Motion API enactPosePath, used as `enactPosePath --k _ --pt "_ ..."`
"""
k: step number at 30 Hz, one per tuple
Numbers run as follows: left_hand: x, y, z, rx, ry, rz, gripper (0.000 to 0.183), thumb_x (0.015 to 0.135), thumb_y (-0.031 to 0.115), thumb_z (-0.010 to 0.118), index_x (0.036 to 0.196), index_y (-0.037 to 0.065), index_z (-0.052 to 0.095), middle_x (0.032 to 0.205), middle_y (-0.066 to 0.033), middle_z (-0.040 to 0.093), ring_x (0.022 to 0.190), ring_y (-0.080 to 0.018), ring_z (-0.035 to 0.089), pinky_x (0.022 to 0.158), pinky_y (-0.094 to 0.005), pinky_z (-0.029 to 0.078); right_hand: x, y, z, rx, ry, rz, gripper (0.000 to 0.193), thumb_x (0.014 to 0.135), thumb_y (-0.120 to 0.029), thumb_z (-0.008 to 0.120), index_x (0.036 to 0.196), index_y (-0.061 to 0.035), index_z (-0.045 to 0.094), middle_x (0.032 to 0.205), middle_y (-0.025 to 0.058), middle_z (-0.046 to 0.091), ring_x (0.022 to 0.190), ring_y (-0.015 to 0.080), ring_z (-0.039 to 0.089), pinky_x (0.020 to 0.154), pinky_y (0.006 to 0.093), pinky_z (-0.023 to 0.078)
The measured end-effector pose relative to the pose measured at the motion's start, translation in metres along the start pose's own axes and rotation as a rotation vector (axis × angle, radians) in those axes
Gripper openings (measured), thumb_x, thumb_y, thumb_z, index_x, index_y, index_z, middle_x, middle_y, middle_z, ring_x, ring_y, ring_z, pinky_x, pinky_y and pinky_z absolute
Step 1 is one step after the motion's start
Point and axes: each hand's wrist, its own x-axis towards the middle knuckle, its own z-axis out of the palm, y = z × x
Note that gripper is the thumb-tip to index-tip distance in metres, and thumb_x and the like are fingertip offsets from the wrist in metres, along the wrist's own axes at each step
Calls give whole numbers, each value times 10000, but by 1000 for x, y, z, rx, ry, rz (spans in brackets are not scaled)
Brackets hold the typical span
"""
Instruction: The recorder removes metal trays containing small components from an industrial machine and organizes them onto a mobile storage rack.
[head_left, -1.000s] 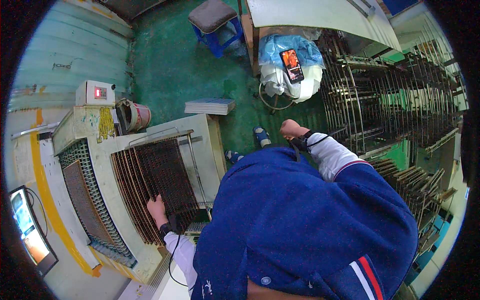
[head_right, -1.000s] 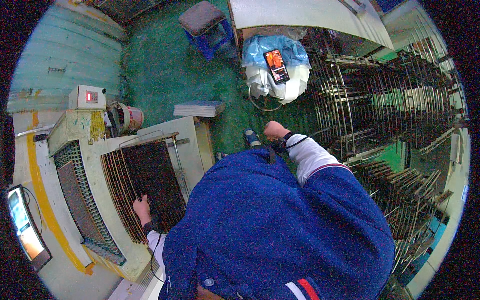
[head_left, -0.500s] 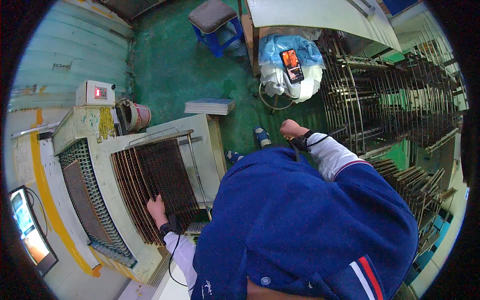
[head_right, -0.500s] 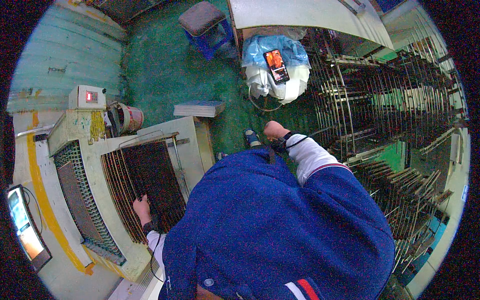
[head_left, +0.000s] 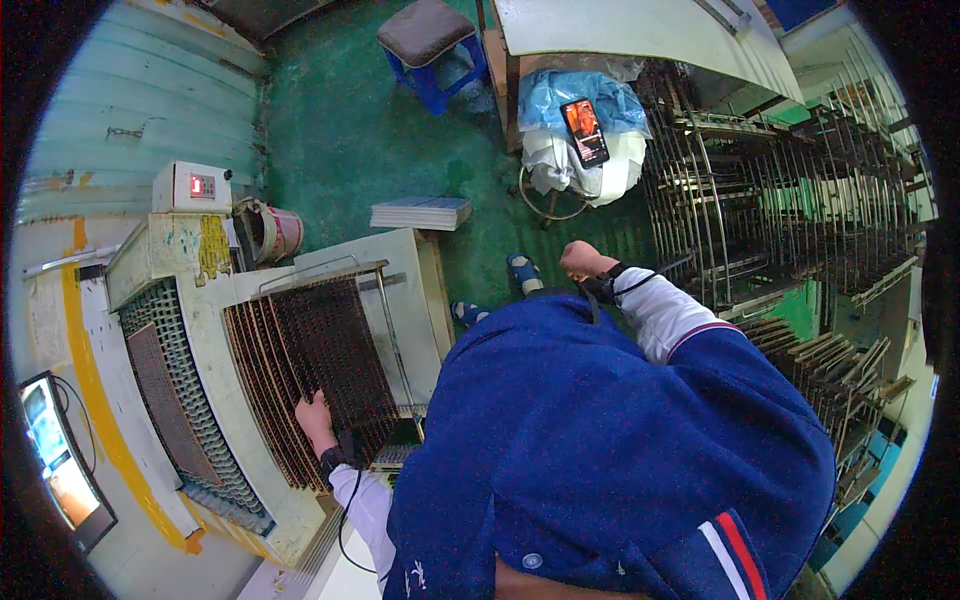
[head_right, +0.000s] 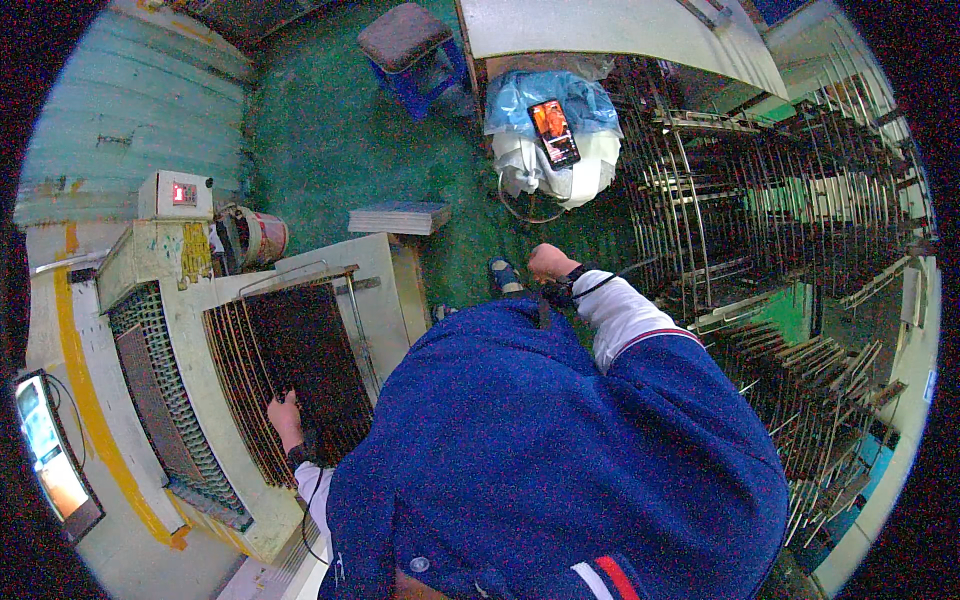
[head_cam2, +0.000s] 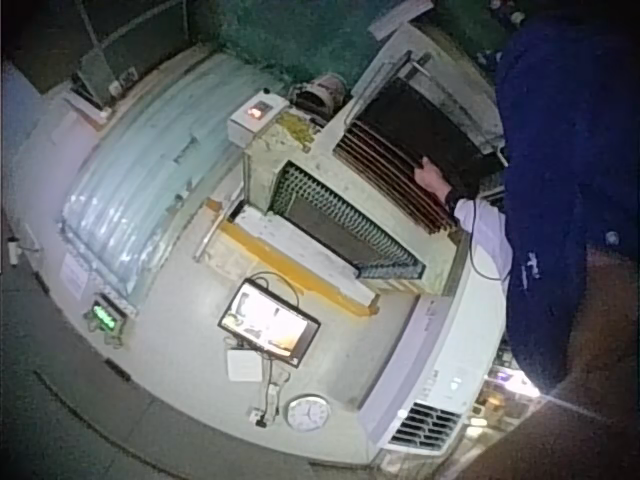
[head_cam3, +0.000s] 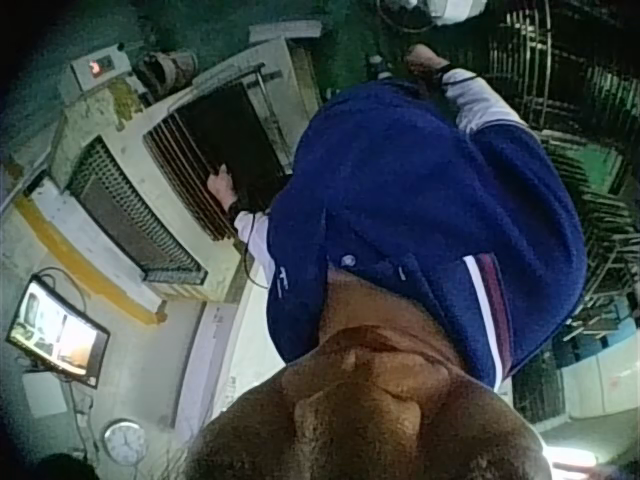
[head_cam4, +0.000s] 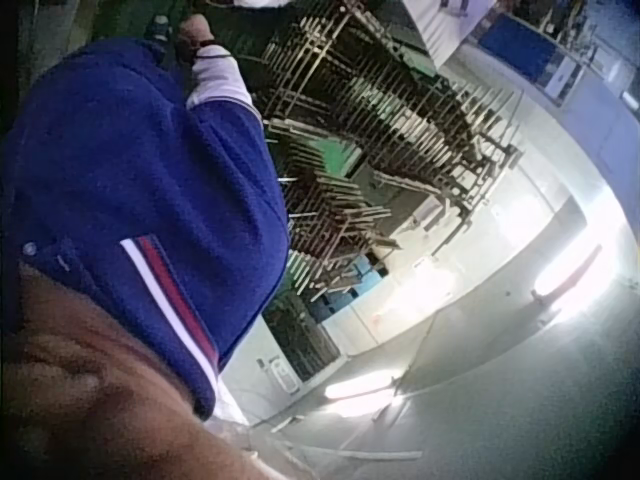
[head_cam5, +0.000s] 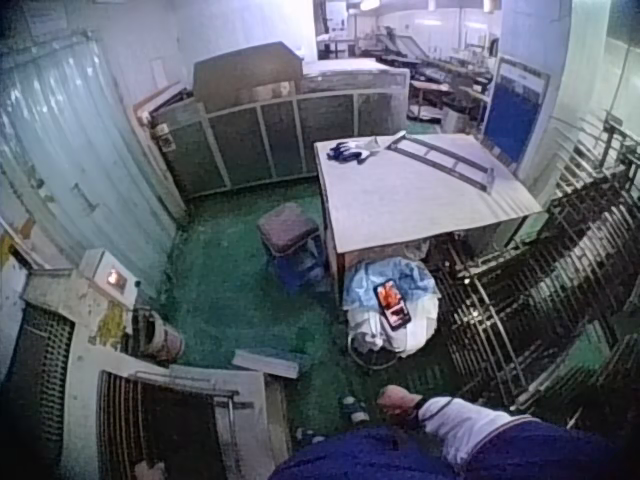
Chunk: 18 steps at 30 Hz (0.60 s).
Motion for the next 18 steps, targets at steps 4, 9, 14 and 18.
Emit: enactPosePath --k 4,9,14,18 --pt "8 -16 1 28 16 -20 251 744 157 587 909 -33 592 795 -156 623 731 -261 600 676 -335 438 -7 -9 1 19 34 2 160 642 -124 490 642 -3 595 598 112 607 534 231 606 513 337 499" --pt "1 -13 -31 165 26 88 277 734 168 605 914 -42 588 819 -160 625 761 -290 596 718 -347 435 10 4 -2 -103 -45 -227 130 669 -110 480 657 -16 567 551 69 557 466 190 554 425 310 462" --pt "-29 4 -99 21 148 97 318 753 173 610 968 -54 559 894 -138 610 773 -237 574 713 -323 432 20 1 -3 -153 -6 -94 118 656 -106 487 618 -19 557 540 71 561 476 201 567 433 311 463" --pt "-85 -3 -189 -193 25 -49 324 771 149 597 1018 -51 532 937 -91 579 819 -164 525 762 -289 409 33 -20 4 -146 -99 -150 137 660 -141 496 593 -32 543 521 65 538 455 215 541 422 323 444"
